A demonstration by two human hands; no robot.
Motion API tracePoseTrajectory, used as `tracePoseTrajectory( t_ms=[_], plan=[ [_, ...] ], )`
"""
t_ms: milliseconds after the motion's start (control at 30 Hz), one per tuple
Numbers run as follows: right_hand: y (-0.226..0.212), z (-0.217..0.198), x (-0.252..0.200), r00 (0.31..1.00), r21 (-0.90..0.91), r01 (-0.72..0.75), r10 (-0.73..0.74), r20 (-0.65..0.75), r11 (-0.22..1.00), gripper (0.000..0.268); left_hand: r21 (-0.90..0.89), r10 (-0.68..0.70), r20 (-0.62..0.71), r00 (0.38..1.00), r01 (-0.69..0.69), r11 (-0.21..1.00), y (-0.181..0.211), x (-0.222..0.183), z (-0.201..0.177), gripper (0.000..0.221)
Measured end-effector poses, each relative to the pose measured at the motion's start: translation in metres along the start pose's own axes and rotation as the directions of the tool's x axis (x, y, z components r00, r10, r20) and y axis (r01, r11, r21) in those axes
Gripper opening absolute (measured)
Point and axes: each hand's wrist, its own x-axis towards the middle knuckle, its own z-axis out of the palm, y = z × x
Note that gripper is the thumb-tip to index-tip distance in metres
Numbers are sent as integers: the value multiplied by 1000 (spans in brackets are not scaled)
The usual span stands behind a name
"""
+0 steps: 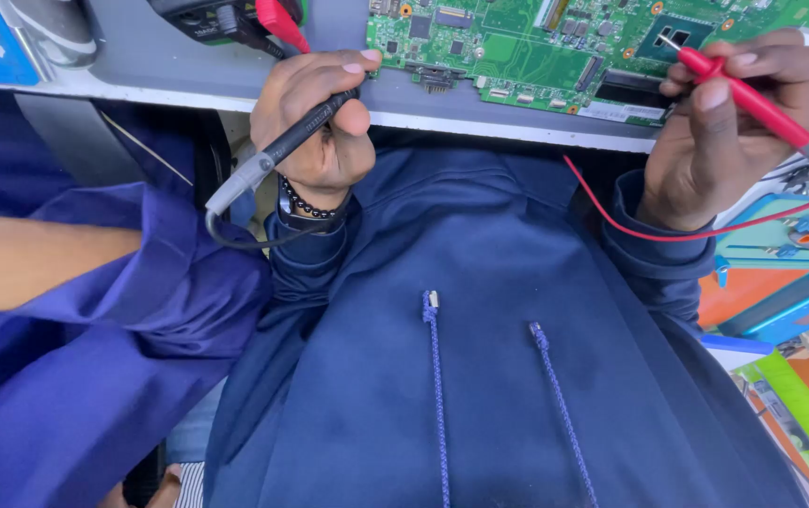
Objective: Testing electrical components on a laptop motherboard using a digital multimeter
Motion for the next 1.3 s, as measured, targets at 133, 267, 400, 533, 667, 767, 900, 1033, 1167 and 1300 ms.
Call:
tracePoseTrajectory(
  t_ms=[133, 267, 400, 533, 667, 767, 900, 1033, 1167, 1300],
  plan=[
    [-16, 23, 9, 992, 21, 78, -80, 101, 997, 26, 6, 8, -31, 1000, -8, 1000, 0, 0, 3, 33],
    [-29, 47, 13, 950, -54, 135, -113, 292, 989, 17, 85, -11, -28, 1000, 14, 996, -1, -4, 4, 35],
    [-45, 76, 26, 786, -68, 272, -180, 592, 960, 10, 115, -20, -30, 999, 23, 993, -2, -6, 4, 34],
    [-37, 102, 32, 753, -19, 255, -186, 631, 967, 9, 86, 9, -2, 1000, -9, 996, -1, -1, 2, 34],
    [-15, 109, 33, 767, -10, 246, -188, 614, 969, 18, 49, 46, -16, 999, -46, 998, -5, -3, 3, 30],
    [-9, 111, 31, 779, -26, 257, -191, 598, 966, 17, 63, 63, -16, 998, -62, 996, -6, -3, 3, 29],
    [-5, 110, 30, 767, 5, 292, -237, 596, 957, 16, 56, 84, -15, 996, -83, 995, -8, -4, 4, 28],
    [-8, 110, 32, 760, 4, 283, -227, 609, 959, 17, 67, 100, -47, 994, -97, 993, -7, -2, 7, 29],
    [-12, 110, 32, 745, 2, 270, -209, 634, 963, 18, 91, 99, -58, 993, -93, 991, -7, -2, 9, 30],
    [-13, 111, 33, 745, 2, 275, -215, 631, 961, 20, 95, 97, -55, 994, -91, 991, -7, -4, 9, 29]
  ],
)
